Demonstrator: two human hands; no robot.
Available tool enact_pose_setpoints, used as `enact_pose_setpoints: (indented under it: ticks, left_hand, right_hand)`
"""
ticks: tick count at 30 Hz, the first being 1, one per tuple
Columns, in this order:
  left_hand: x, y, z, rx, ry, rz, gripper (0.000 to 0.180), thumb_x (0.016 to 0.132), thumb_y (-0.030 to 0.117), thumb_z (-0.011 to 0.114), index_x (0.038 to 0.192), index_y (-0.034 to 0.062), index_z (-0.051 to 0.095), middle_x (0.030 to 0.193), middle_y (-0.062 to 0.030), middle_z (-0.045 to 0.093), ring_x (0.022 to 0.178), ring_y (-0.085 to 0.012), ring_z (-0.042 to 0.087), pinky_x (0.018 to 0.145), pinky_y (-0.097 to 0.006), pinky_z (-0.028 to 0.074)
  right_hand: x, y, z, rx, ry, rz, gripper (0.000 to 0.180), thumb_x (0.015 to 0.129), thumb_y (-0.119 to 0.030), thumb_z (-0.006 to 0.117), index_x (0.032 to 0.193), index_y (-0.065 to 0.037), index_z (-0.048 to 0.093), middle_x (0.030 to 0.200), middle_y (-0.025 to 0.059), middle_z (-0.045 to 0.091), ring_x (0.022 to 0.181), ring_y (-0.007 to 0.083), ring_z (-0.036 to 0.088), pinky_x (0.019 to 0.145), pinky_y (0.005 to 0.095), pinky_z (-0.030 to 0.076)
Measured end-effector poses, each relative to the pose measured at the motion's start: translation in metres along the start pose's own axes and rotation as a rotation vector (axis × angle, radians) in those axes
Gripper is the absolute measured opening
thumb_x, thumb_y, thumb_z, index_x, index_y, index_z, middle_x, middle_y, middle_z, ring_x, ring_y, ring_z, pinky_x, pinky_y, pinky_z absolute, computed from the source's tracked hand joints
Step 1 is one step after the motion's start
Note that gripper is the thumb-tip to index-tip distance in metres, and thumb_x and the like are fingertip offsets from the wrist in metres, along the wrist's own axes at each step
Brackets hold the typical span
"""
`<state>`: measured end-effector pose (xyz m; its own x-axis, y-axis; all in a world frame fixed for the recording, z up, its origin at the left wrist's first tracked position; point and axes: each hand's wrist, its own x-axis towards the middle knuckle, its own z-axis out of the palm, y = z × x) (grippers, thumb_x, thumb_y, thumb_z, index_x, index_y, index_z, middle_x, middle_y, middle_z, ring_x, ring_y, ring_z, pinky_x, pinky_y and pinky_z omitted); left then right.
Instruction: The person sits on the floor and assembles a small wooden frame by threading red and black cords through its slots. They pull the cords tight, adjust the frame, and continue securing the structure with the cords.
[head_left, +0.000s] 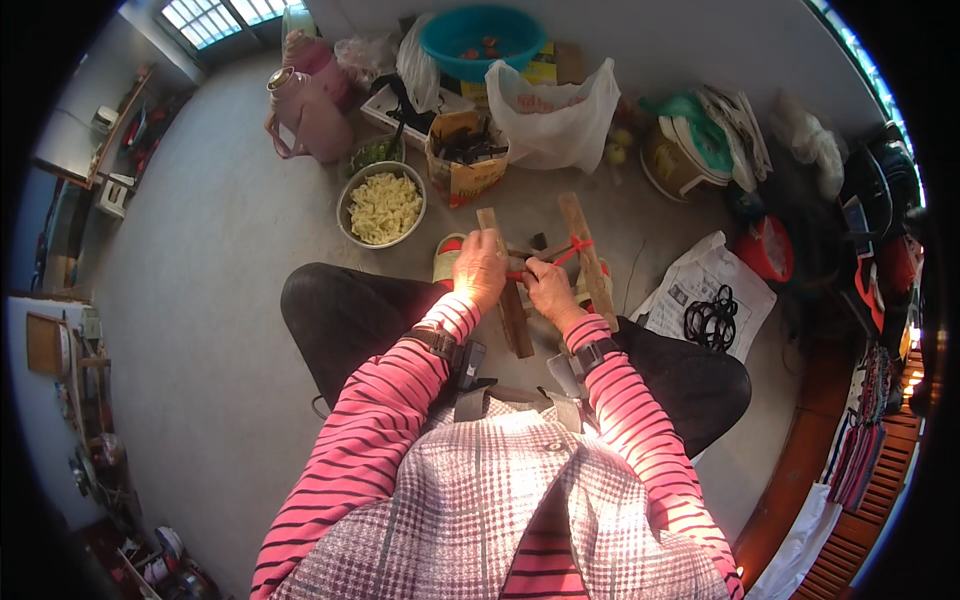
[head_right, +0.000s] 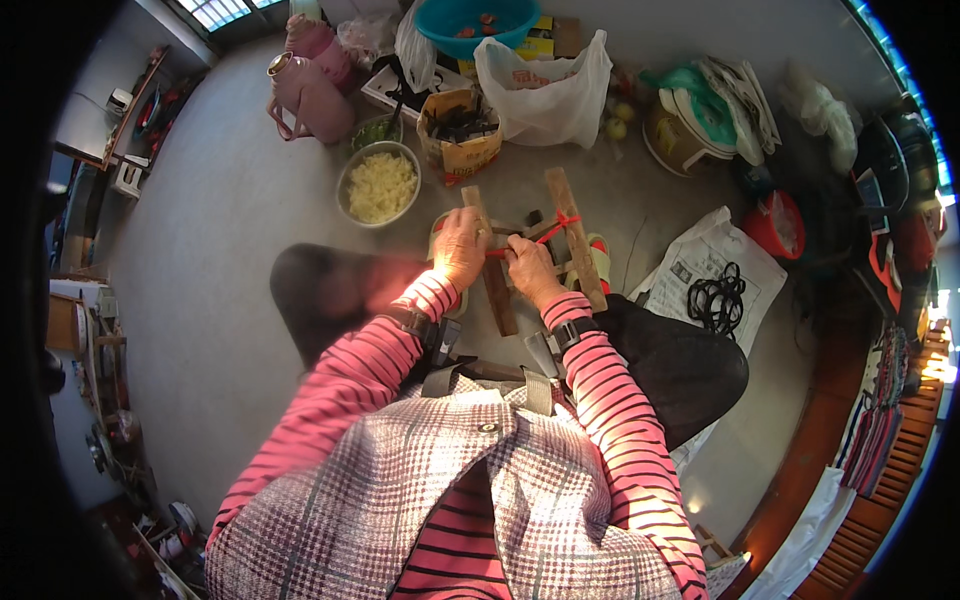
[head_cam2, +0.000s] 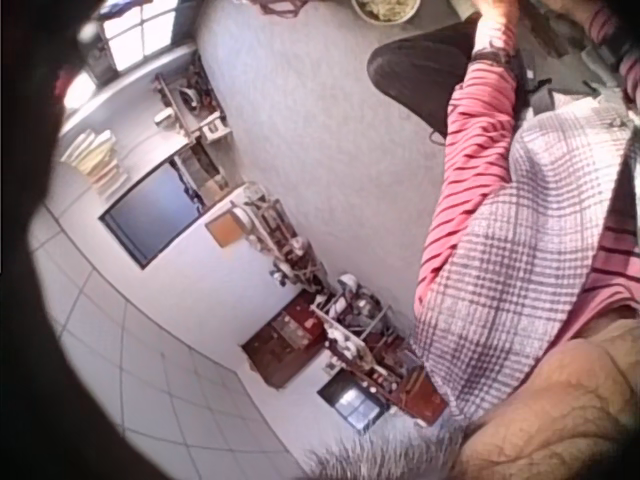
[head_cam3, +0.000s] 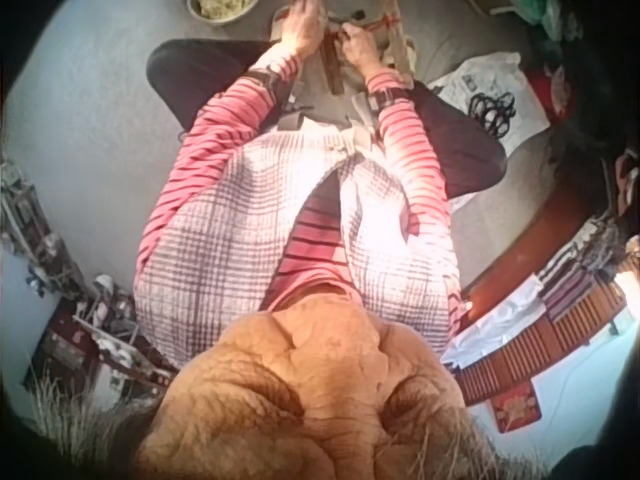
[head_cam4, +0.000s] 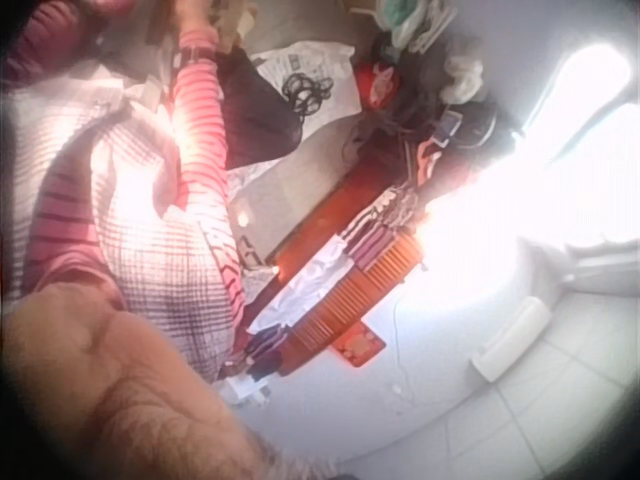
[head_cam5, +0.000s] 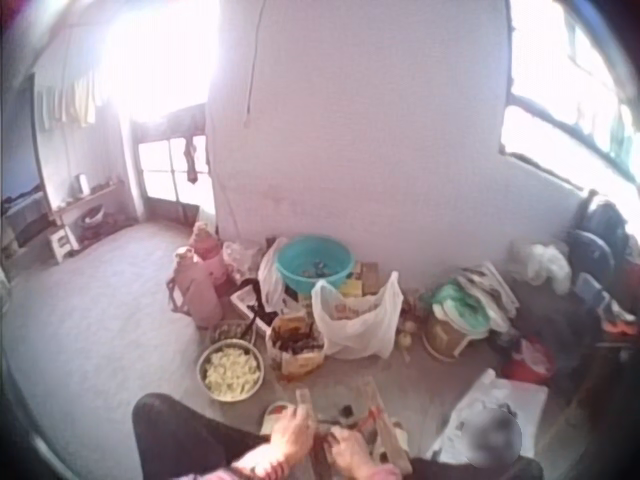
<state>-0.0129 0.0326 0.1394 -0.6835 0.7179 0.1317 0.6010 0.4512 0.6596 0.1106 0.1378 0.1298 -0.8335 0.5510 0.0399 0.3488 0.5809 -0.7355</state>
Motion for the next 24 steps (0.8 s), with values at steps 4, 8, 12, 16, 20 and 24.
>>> enact_pose_setpoints:
  ticks: [4, 8, 12, 16, 20, 24]
  left_hand:
    - [-0.004, 0.012, -0.007, 0.047, -0.216, 0.314, 0.021, 0.075, 0.011, 0.065, 0.096, 0.0090, 0.062, 0.103, -0.0110, 0.056, 0.099, -0.0331, 0.058, 0.080, -0.044, 0.050]
    - [-0.002, 0.007, -0.004, 0.249, -0.359, 0.327, 0.017, 0.074, 0.007, 0.064, 0.090, 0.0095, 0.066, 0.096, -0.0088, 0.058, 0.096, -0.0308, 0.059, 0.080, -0.042, 0.050]
    - [-0.008, -0.001, 0.005, 0.138, -0.224, 0.372, 0.015, 0.074, 0.005, 0.062, 0.088, 0.0090, 0.066, 0.090, -0.0103, 0.057, 0.094, -0.0319, 0.059, 0.079, -0.042, 0.050]
    - [-0.004, -0.021, 0.008, 0.106, -0.242, 0.246, 0.011, 0.077, 0.007, 0.062, 0.087, 0.0082, 0.066, 0.091, -0.0119, 0.060, 0.093, -0.0343, 0.061, 0.078, -0.043, 0.050]
    - [0.001, -0.034, 0.008, 0.048, -0.231, 0.095, 0.009, 0.080, 0.013, 0.062, 0.085, 0.0075, 0.067, 0.089, -0.0173, 0.066, 0.088, -0.0382, 0.064, 0.074, -0.046, 0.051]
    - [0.001, -0.032, 0.001, -0.015, -0.228, -0.024, 0.011, 0.081, 0.016, 0.062, 0.085, 0.0063, 0.066, 0.087, -0.0204, 0.067, 0.086, -0.0413, 0.064, 0.074, -0.049, 0.050]
  right_hand:
    - [0.001, 0.001, 0.000, 0.031, 0.029, -0.060, 0.005, 0.087, -0.006, 0.059, 0.086, -0.001, 0.057, 0.080, 0.0213, 0.062, 0.080, 0.0423, 0.061, 0.069, 0.0431, 0.048]
    - [0.001, 0.002, 0.001, 0.055, -0.053, 0.026, 0.008, 0.086, -0.008, 0.059, 0.087, -0.002, 0.055, 0.084, 0.0243, 0.062, 0.086, 0.0453, 0.060, 0.072, 0.0497, 0.047]
    - [-0.002, 0.001, -0.013, 0.022, 0.011, -0.015, 0.014, 0.084, -0.012, 0.063, 0.091, -0.003, 0.055, 0.093, 0.0212, 0.063, 0.090, 0.0425, 0.060, 0.076, 0.0479, 0.048]
    - [-0.016, 0.020, -0.052, -0.477, 0.472, -0.169, 0.022, 0.085, -0.018, 0.066, 0.097, -0.003, 0.057, 0.094, 0.0178, 0.063, 0.088, 0.0380, 0.060, 0.080, 0.0434, 0.049]
    - [-0.043, 0.061, -0.067, -0.485, 0.295, 0.210, 0.037, 0.085, -0.027, 0.069, 0.103, 0.002, 0.053, 0.089, 0.0217, 0.063, 0.086, 0.0386, 0.062, 0.082, 0.0444, 0.051]
    - [-0.056, 0.088, -0.056, -0.026, -0.052, 0.645, 0.044, 0.088, -0.031, 0.067, 0.103, 0.007, 0.051, 0.080, 0.0201, 0.064, 0.070, 0.0296, 0.067, 0.062, 0.0412, 0.054]
